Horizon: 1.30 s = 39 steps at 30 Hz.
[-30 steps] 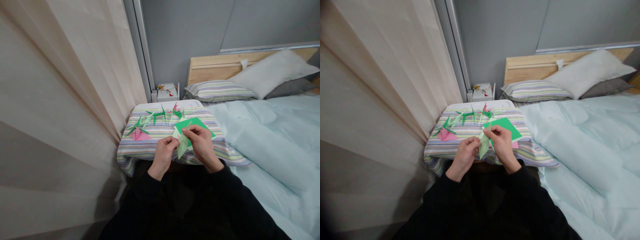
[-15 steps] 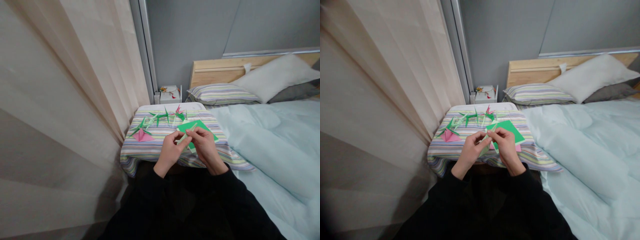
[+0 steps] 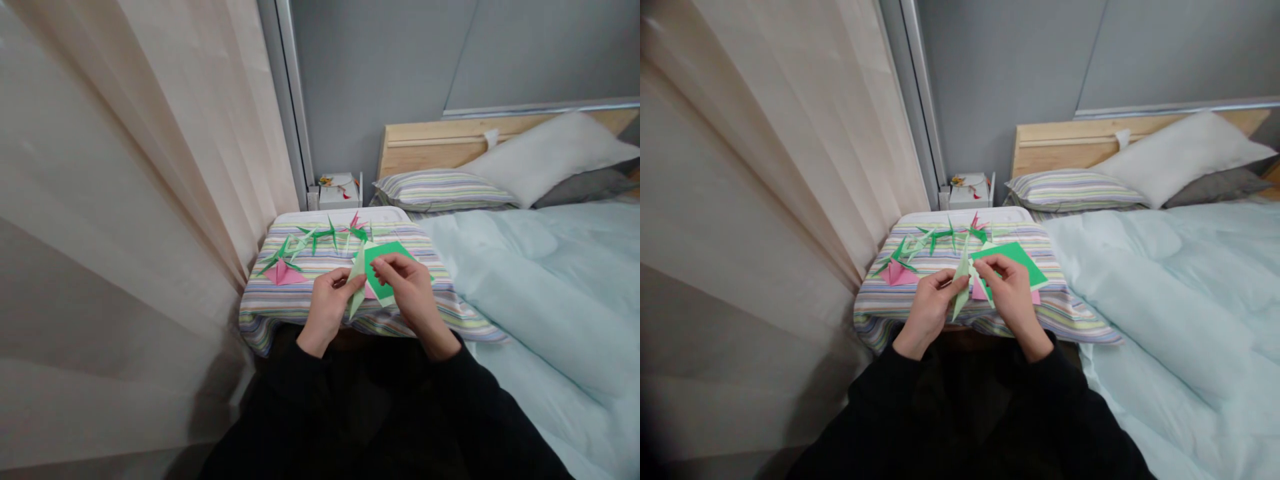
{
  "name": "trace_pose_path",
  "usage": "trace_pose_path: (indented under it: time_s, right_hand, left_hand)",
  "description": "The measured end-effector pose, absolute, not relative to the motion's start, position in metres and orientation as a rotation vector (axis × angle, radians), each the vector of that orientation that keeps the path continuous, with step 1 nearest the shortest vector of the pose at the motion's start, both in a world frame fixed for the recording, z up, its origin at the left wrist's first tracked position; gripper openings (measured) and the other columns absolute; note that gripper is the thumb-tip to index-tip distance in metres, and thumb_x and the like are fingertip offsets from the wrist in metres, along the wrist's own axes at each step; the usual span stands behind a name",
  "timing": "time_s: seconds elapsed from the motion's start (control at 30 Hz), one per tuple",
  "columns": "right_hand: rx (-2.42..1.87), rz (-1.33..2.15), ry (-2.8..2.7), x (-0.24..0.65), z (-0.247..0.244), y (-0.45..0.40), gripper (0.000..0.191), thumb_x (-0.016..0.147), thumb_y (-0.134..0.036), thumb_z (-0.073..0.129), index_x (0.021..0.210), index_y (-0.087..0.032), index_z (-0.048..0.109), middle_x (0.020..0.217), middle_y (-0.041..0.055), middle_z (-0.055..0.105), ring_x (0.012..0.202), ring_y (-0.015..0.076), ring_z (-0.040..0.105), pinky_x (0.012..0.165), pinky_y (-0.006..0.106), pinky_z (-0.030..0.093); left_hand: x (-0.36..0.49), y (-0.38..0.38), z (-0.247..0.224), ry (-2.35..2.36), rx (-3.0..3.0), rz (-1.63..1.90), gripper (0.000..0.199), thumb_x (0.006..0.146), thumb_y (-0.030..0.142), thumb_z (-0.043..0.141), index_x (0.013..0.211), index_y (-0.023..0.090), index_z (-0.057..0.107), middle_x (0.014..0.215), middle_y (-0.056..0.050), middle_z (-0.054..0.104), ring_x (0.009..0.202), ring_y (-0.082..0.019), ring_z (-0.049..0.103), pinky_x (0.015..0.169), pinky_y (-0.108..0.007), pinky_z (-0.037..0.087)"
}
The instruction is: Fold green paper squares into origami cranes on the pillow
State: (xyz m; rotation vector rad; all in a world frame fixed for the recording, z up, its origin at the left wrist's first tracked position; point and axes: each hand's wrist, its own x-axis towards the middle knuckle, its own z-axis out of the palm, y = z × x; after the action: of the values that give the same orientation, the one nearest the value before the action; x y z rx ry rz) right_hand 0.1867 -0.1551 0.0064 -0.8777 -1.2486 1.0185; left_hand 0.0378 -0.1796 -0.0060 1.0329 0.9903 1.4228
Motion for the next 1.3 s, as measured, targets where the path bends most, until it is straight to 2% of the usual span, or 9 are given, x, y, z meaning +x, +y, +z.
trace_pose_path:
  time_s: [0.1, 0.3, 0.4, 0.6, 0.7, 0.8, 1.07, 1.2, 1.3]
  right_hand:
    - [-0.847, 1.044, -1.289, 0.179, 0.002, -0.164, 0.020, 0.080, -0.038, 0.080, 0.076, -0.021, 0.071, 0.071, -0.0006, 0.065, 0.063, 0.0134, 0.053, 0.063, 0.030, 0.044]
    - [-0.877, 1.211, -1.190, 0.177, -0.001, -0.160, 0.033, 0.070, -0.042, 0.087, 0.087, -0.021, 0.068, 0.076, -0.0008, 0.067, 0.060, 0.0133, 0.057, 0.055, 0.028, 0.046]
    - [-0.893, 1.229, -1.211, 0.180, -0.004, -0.158, 0.031, 0.072, -0.044, 0.085, 0.082, -0.020, 0.068, 0.070, -0.0011, 0.065, 0.059, 0.0132, 0.056, 0.057, 0.028, 0.046]
    - [-0.892, 1.080, -1.485, 0.187, -0.001, -0.162, 0.021, 0.080, -0.038, 0.079, 0.077, -0.019, 0.073, 0.071, 0.0005, 0.068, 0.065, 0.0149, 0.057, 0.063, 0.029, 0.043]
    - [-0.911, 1.040, -1.530, 0.186, 0.002, -0.164, 0.018, 0.082, -0.037, 0.076, 0.078, -0.019, 0.074, 0.072, 0.0012, 0.069, 0.067, 0.0160, 0.057, 0.063, 0.029, 0.042]
    - [-0.952, 1.062, -1.484, 0.182, 0.004, -0.167, 0.020, 0.079, -0.038, 0.074, 0.072, -0.019, 0.072, 0.065, -0.0002, 0.065, 0.059, 0.0142, 0.052, 0.055, 0.028, 0.037]
    - [-1.048, 0.925, -1.479, 0.187, 0.001, -0.171, 0.016, 0.074, -0.025, 0.067, 0.060, -0.020, 0.062, 0.056, -0.0019, 0.056, 0.056, 0.0136, 0.048, 0.056, 0.028, 0.035]
    - [-1.034, 0.914, -1.338, 0.194, -0.002, -0.168, 0.019, 0.084, -0.037, 0.066, 0.078, -0.020, 0.071, 0.075, 0.0030, 0.070, 0.071, 0.0180, 0.061, 0.062, 0.029, 0.046]
    - [-0.970, 1.186, -1.268, 0.191, -0.001, -0.168, 0.034, 0.087, -0.052, 0.067, 0.099, -0.020, 0.073, 0.094, 0.0061, 0.075, 0.080, 0.0202, 0.068, 0.064, 0.031, 0.052]
  left_hand:
    - [0.038, -0.179, -0.002, 0.998, 1.032, 1.471, 0.042, 0.062, 0.033, 0.093, 0.093, 0.017, 0.068, 0.072, 0.001, 0.069, 0.065, -0.014, 0.061, 0.067, -0.026, 0.046]
    - [0.037, -0.179, 0.000, 0.967, 1.085, 1.467, 0.043, 0.059, 0.031, 0.095, 0.082, 0.017, 0.061, 0.071, 0.002, 0.067, 0.065, -0.012, 0.061, 0.067, -0.025, 0.046]
    - [0.037, -0.179, 0.001, 0.954, 1.150, 1.444, 0.039, 0.059, 0.032, 0.095, 0.077, 0.017, 0.062, 0.071, 0.002, 0.065, 0.067, -0.013, 0.060, 0.068, -0.025, 0.046]
    - [0.035, -0.179, 0.005, 1.012, 1.204, 1.515, 0.023, 0.077, 0.037, 0.083, 0.079, 0.016, 0.072, 0.073, -0.001, 0.066, 0.069, -0.013, 0.056, 0.065, -0.025, 0.042]
    - [0.038, -0.178, 0.006, 0.976, 1.087, 1.545, 0.027, 0.074, 0.038, 0.086, 0.070, 0.016, 0.070, 0.061, 0.003, 0.057, 0.057, -0.009, 0.047, 0.056, -0.025, 0.036]
    - [0.042, -0.177, 0.006, 0.908, 0.913, 1.573, 0.031, 0.067, 0.036, 0.090, 0.065, 0.016, 0.067, 0.058, 0.004, 0.053, 0.054, -0.007, 0.045, 0.053, -0.023, 0.033]
    - [0.030, -0.167, 0.005, 0.834, 0.624, 1.715, 0.038, 0.061, 0.033, 0.095, 0.073, 0.016, 0.062, 0.057, 0.008, 0.050, 0.050, -0.003, 0.044, 0.048, -0.017, 0.034]
    - [0.023, -0.166, 0.006, 0.737, 0.749, 1.725, 0.035, 0.067, 0.035, 0.092, 0.073, 0.017, 0.063, 0.066, 0.004, 0.055, 0.057, -0.005, 0.049, 0.054, -0.018, 0.040]
    - [0.024, -0.172, 0.007, 0.689, 0.842, 1.685, 0.027, 0.071, 0.036, 0.087, 0.075, 0.016, 0.069, 0.076, 0.000, 0.061, 0.062, -0.007, 0.051, 0.056, -0.021, 0.041]
